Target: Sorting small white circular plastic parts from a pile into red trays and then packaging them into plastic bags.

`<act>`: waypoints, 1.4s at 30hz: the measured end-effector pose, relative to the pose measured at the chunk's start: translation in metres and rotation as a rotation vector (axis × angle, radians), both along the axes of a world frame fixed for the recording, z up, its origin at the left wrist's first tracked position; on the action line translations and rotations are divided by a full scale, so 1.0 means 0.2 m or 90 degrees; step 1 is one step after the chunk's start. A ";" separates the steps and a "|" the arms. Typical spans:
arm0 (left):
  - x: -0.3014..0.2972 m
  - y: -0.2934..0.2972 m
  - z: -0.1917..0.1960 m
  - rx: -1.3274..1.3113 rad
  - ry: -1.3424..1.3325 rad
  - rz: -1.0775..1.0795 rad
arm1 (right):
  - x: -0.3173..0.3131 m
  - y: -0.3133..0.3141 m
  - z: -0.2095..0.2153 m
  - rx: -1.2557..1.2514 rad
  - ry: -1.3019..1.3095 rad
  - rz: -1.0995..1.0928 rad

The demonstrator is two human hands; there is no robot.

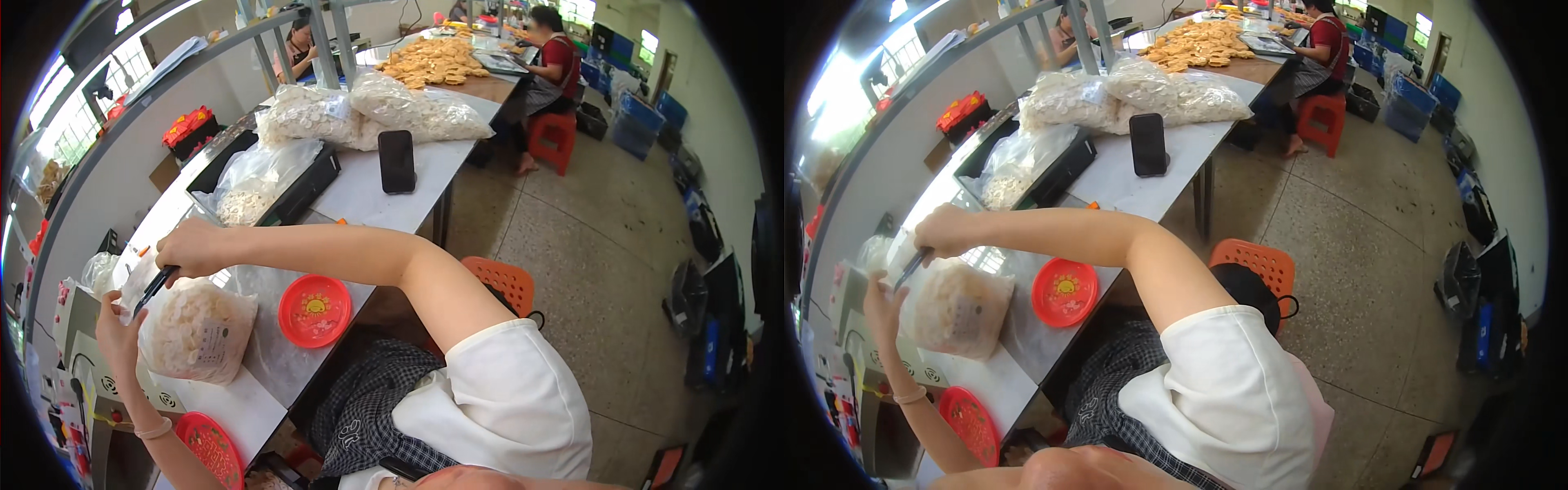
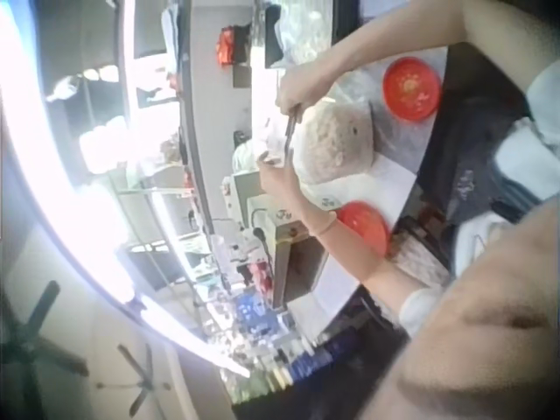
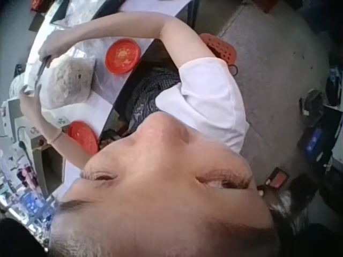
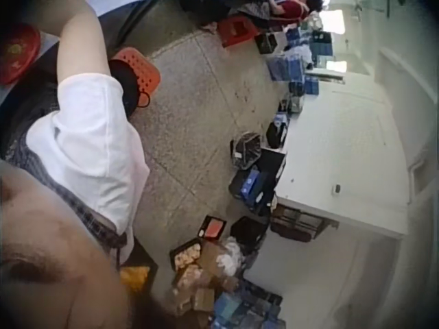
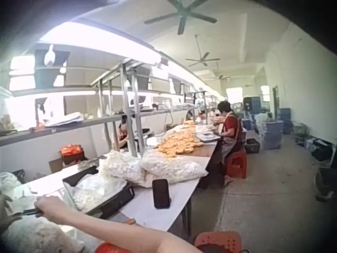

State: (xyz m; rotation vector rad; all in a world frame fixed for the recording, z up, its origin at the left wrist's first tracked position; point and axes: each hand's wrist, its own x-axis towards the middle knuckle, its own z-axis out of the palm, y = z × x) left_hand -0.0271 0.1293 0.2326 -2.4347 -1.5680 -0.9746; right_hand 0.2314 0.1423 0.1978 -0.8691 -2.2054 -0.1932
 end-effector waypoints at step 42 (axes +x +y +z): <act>-0.28 0.12 -0.10 0.070 -0.022 0.085 | 0.62 -0.56 -1.01 -0.324 0.170 -0.270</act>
